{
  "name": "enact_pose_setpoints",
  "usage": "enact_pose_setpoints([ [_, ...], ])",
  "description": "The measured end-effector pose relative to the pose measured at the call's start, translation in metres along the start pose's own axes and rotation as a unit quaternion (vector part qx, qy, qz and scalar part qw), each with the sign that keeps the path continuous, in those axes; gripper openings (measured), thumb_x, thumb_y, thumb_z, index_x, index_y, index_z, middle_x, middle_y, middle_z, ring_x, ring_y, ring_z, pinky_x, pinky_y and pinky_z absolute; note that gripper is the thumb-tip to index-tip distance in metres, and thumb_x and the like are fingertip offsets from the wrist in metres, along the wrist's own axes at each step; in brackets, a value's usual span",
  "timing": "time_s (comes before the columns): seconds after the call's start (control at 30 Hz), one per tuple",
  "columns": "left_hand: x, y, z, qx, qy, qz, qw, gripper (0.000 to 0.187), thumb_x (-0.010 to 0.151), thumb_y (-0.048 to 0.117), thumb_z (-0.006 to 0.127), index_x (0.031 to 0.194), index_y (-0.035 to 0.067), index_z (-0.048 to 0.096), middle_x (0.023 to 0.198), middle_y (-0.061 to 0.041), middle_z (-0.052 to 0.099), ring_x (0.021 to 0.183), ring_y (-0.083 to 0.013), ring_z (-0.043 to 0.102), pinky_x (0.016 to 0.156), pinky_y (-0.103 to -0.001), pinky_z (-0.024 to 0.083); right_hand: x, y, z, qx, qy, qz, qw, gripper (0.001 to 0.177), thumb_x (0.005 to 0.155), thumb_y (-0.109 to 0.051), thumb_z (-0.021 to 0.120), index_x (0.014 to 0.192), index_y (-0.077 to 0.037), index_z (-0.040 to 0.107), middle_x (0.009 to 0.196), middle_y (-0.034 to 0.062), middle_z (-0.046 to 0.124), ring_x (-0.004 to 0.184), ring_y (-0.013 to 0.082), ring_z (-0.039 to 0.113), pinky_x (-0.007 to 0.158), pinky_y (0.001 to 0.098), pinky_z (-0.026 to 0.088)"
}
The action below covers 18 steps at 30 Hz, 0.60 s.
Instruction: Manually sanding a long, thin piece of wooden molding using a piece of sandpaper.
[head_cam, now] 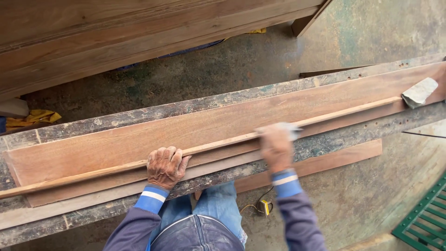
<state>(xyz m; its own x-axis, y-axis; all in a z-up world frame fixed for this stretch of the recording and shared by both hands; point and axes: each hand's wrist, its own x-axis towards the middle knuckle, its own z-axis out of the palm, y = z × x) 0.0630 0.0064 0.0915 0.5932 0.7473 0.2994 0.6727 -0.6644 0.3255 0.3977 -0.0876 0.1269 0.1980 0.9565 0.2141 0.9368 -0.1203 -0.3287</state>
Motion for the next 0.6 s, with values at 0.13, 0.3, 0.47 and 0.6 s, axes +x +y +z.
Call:
enact_pose_setpoints([
  [0.13,0.001,0.001,-0.001,0.006,-0.015,0.002,1.000,0.034,0.081,0.033,0.083,0.103,0.013,0.066,0.101,-0.005,0.063,0.095,-0.0270,0.060,0.085,-0.045,0.044,-0.006,0.054,0.003,-0.126,-0.021,0.096,0.987,0.023,0.104,-0.009,0.054,0.106,-0.018,0.075,0.082,0.0069,0.064,0.077,0.0248,0.059,0.086,0.0440,0.051],
  [0.3,0.002,0.003,-0.006,0.014,-0.034,-0.025,0.999,0.036,0.077,0.033,0.085,0.100,0.014,0.065,0.098,-0.006,0.063,0.093,-0.0291,0.059,0.083,-0.046,0.043,-0.010,-0.066,0.031,0.090,0.004,-0.003,0.996,0.024,0.094,-0.012,0.061,0.114,-0.005,0.071,0.120,0.0173,0.071,0.119,0.0349,0.067,0.111,0.0491,0.048],
  [0.47,-0.005,-0.004,0.001,0.029,-0.057,-0.036,0.997,0.036,0.076,0.033,0.084,0.100,0.015,0.064,0.104,-0.007,0.065,0.097,-0.0307,0.060,0.085,-0.048,0.042,-0.005,0.101,-0.013,0.095,0.054,-0.034,0.993,0.019,0.097,-0.005,0.060,0.112,-0.008,0.072,0.120,0.0135,0.072,0.120,0.0343,0.066,0.112,0.0506,0.046],
  [0.6,-0.025,-0.010,0.007,0.077,-0.093,-0.066,0.990,0.038,0.078,0.035,0.084,0.103,0.016,0.063,0.108,-0.006,0.066,0.101,-0.0301,0.060,0.090,-0.047,0.041,-0.013,0.221,-0.033,-0.008,0.140,0.131,0.981,0.022,0.106,-0.005,0.052,0.122,-0.003,0.068,0.131,0.0206,0.067,0.128,0.0394,0.060,0.118,0.0513,0.041],
])
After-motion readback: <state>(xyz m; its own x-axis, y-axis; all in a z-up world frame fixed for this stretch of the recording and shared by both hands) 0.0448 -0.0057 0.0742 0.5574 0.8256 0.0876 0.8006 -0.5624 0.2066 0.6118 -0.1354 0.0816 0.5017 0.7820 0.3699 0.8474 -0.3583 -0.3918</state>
